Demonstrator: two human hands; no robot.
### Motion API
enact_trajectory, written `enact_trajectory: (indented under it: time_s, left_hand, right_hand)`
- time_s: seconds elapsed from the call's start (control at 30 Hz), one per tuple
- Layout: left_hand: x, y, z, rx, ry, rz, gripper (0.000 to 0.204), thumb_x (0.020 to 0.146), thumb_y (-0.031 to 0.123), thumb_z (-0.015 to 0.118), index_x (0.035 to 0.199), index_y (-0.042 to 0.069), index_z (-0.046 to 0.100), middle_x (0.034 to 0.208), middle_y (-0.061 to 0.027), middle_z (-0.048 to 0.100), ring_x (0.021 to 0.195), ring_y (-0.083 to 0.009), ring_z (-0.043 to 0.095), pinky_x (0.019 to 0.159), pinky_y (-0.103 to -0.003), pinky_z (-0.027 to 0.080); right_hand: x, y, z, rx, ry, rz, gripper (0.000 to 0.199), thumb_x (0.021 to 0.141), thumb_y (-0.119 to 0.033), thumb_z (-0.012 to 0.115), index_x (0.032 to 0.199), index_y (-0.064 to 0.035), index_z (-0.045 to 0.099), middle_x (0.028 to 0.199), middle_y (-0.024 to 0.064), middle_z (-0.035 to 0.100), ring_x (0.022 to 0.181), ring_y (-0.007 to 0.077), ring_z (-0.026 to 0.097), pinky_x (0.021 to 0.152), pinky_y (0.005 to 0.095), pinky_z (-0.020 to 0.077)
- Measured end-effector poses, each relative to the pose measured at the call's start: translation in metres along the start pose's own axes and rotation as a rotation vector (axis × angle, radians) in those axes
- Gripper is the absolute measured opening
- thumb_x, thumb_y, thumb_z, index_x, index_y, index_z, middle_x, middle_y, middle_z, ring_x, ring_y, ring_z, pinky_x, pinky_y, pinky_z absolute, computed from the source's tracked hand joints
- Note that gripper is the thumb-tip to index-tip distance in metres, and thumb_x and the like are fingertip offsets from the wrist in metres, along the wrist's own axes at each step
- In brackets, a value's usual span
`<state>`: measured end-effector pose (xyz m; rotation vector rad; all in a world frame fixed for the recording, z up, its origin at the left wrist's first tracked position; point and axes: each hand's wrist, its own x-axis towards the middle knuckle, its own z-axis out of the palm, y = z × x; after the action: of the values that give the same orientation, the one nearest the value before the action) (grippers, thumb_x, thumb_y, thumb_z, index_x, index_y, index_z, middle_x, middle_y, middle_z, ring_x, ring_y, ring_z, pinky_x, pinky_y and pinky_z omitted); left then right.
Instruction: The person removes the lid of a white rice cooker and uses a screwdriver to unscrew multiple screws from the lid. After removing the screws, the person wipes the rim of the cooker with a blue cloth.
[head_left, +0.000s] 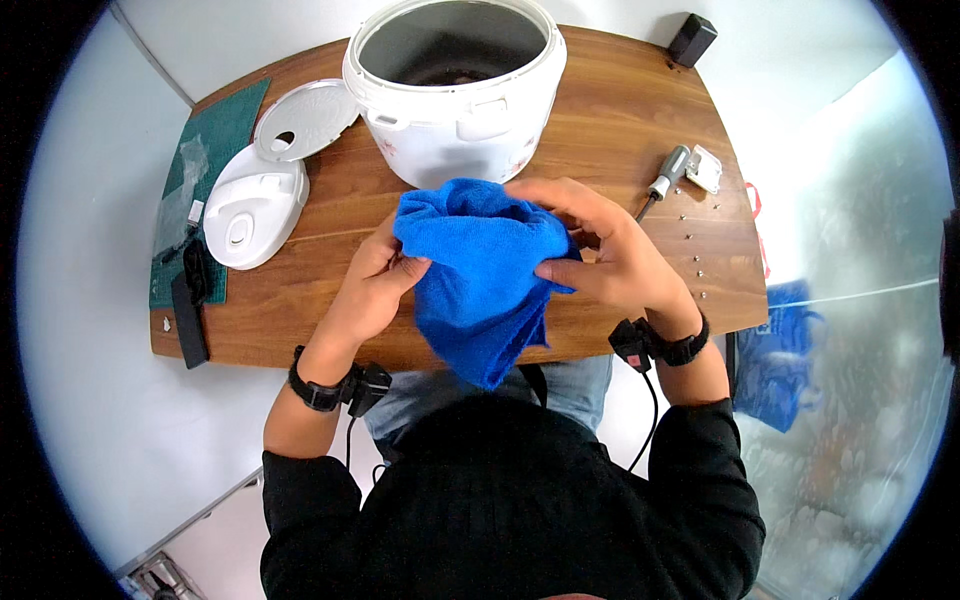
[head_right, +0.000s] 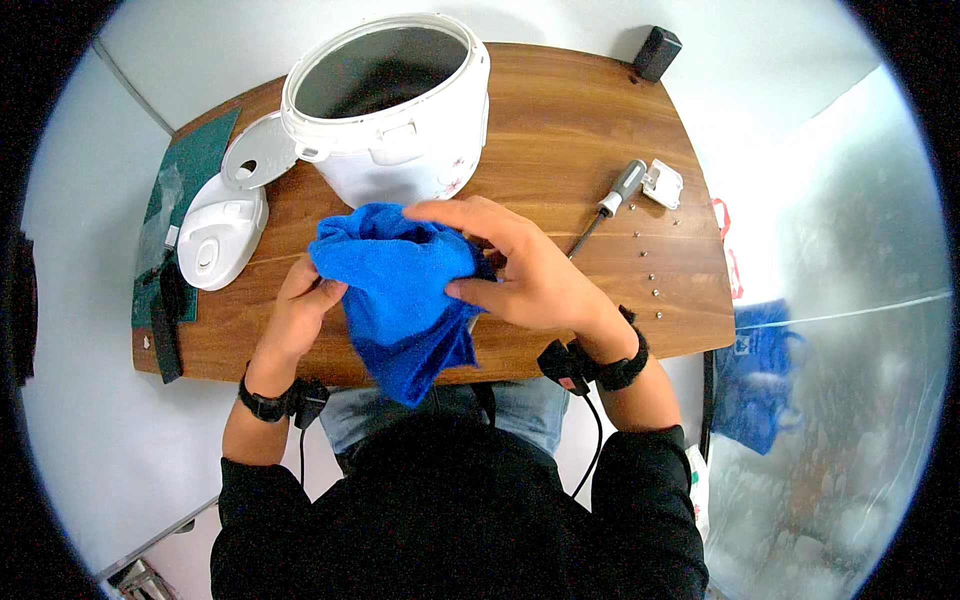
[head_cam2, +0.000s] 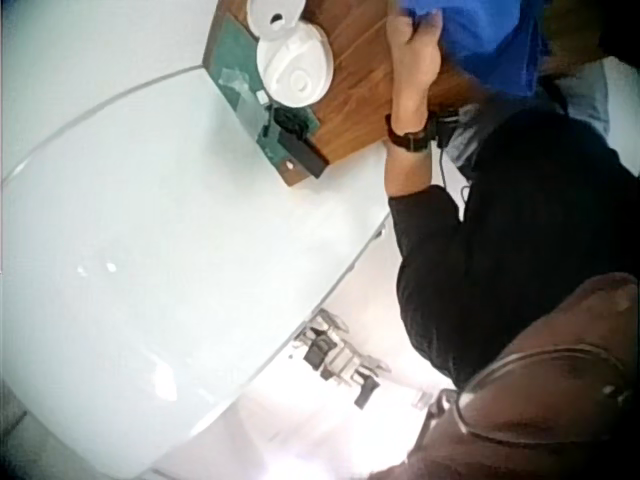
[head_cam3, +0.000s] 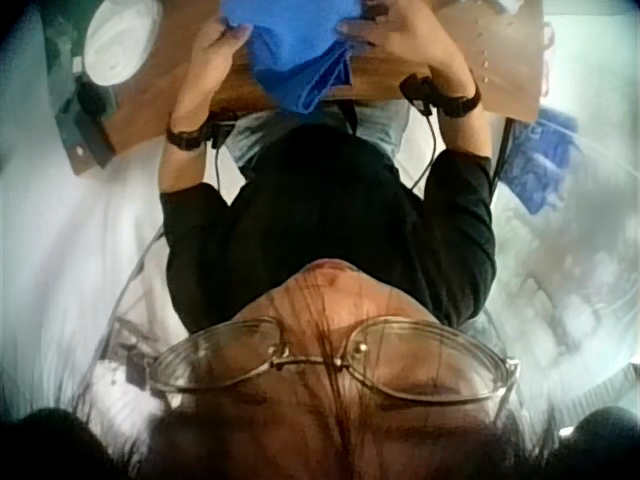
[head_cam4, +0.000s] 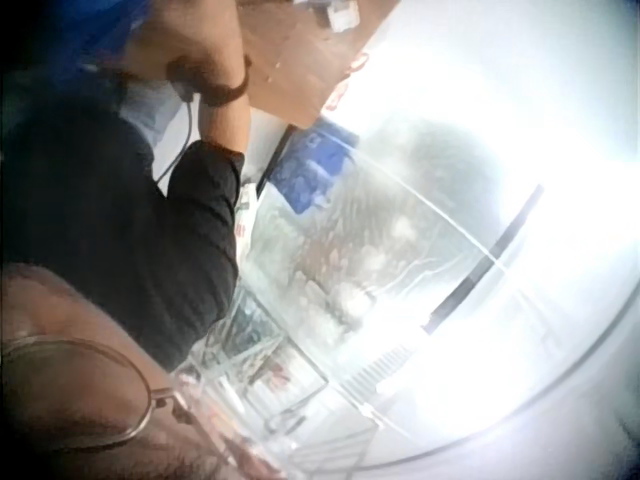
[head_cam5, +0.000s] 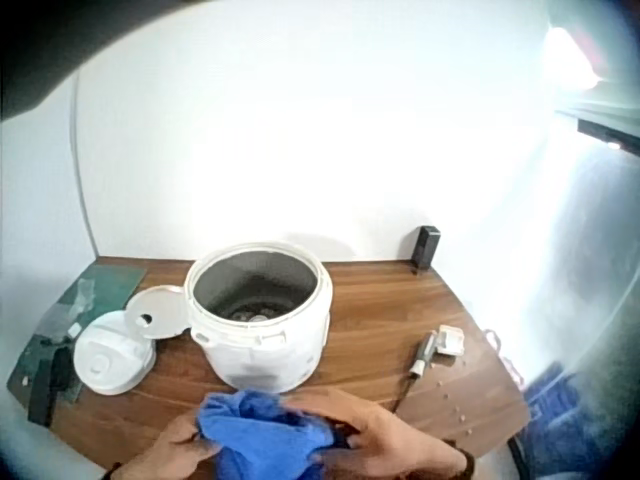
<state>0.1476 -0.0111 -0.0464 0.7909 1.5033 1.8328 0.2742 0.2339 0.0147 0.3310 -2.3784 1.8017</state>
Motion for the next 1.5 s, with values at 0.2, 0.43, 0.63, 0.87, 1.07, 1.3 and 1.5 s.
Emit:
enact_trajectory:
  time_s: [0.2, 0.43, 0.63, 0.87, 1.07, 1.3, 1.5]
  left_hand:
    - [-0.001, 0.031, 0.011, 0.795, -0.073, 0.379, 0.045, 0.079, 0.004, 0.075, 0.122, 0.014, 0.064, 0.143, -0.0179, 0.044, 0.128, -0.0361, 0.050, 0.103, -0.043, 0.046]
    - [0.000, 0.045, -0.016, 0.602, -0.291, 0.354, 0.015, 0.075, -0.001, 0.073, 0.088, 0.007, 0.072, 0.143, -0.0181, 0.049, 0.130, -0.0364, 0.050, 0.106, -0.046, 0.042]
    - [-0.012, 0.061, -0.037, 0.375, -0.364, 0.230, 0.016, 0.074, 0.001, 0.076, 0.082, 0.014, 0.072, 0.146, -0.0192, 0.046, 0.134, -0.0401, 0.047, 0.106, -0.050, 0.043]
    - [-0.014, 0.080, -0.049, 0.770, -0.186, 0.314, 0.020, 0.063, -0.005, 0.061, 0.077, 0.009, 0.065, 0.103, -0.0109, 0.049, 0.094, -0.0240, 0.054, 0.088, -0.031, 0.039]
    - [-0.007, 0.093, -0.051, 0.649, -0.245, 0.091, 0.010, 0.073, 0.004, 0.065, 0.076, 0.006, 0.055, 0.091, -0.0060, 0.048, 0.080, -0.0177, 0.047, 0.071, -0.029, 0.036]
    - [-0.022, 0.091, -0.046, 0.926, -0.209, 0.070, 0.020, 0.070, -0.002, 0.068, 0.078, 0.006, 0.052, 0.089, -0.0058, 0.047, 0.081, -0.0178, 0.049, 0.072, -0.031, 0.038]
    - [-0.031, 0.095, -0.039, 0.942, -0.189, 0.040, 0.036, 0.067, -0.011, 0.058, 0.098, 0.006, 0.061, 0.101, -0.0089, 0.051, 0.099, -0.0226, 0.054, 0.091, -0.033, 0.042]
  right_hand:
    - [0.009, 0.018, 0.002, -0.194, -0.093, -0.122, 0.048, 0.077, 0.004, 0.074, 0.123, -0.0102, 0.068, 0.110, 0.0092, 0.061, 0.096, 0.0208, 0.060, 0.078, 0.0300, 0.0475]
    - [0.011, 0.002, -0.005, -0.303, -0.329, 0.028, 0.049, 0.087, -0.034, 0.074, 0.128, -0.0089, 0.065, 0.113, 0.0155, 0.060, 0.103, 0.0305, 0.059, 0.088, 0.0387, 0.0478]
    - [0.032, 0.013, -0.003, -0.271, -0.151, 0.061, 0.041, 0.086, -0.037, 0.075, 0.107, -0.0021, 0.072, 0.087, 0.0185, 0.068, 0.082, 0.0333, 0.067, 0.073, 0.0379, 0.0516]
    - [0.032, 0.016, 0.002, -0.431, 0.124, -0.038, 0.032, 0.073, -0.008, 0.074, 0.098, -0.0039, 0.056, 0.077, 0.0121, 0.059, 0.075, 0.0319, 0.060, 0.068, 0.0401, 0.0474]
    - [0.036, 0.013, 0.001, -0.598, 0.153, -0.286, 0.043, 0.071, -0.006, 0.067, 0.112, -0.0063, 0.054, 0.082, 0.0189, 0.063, 0.080, 0.0414, 0.061, 0.073, 0.0469, 0.0500]
    - [0.015, 0.014, 0.003, -0.718, -0.398, 0.361, 0.025, 0.084, -0.019, 0.073, 0.099, 0.0001, 0.070, 0.089, 0.0226, 0.069, 0.077, 0.0329, 0.068, 0.070, 0.0390, 0.0525]
    - [0.033, 0.038, 0.034, -0.824, -0.387, 0.358, 0.037, 0.081, -0.029, 0.078, 0.100, 0.0007, 0.067, 0.088, 0.0196, 0.070, 0.085, 0.0381, 0.068, 0.073, 0.0454, 0.0531]
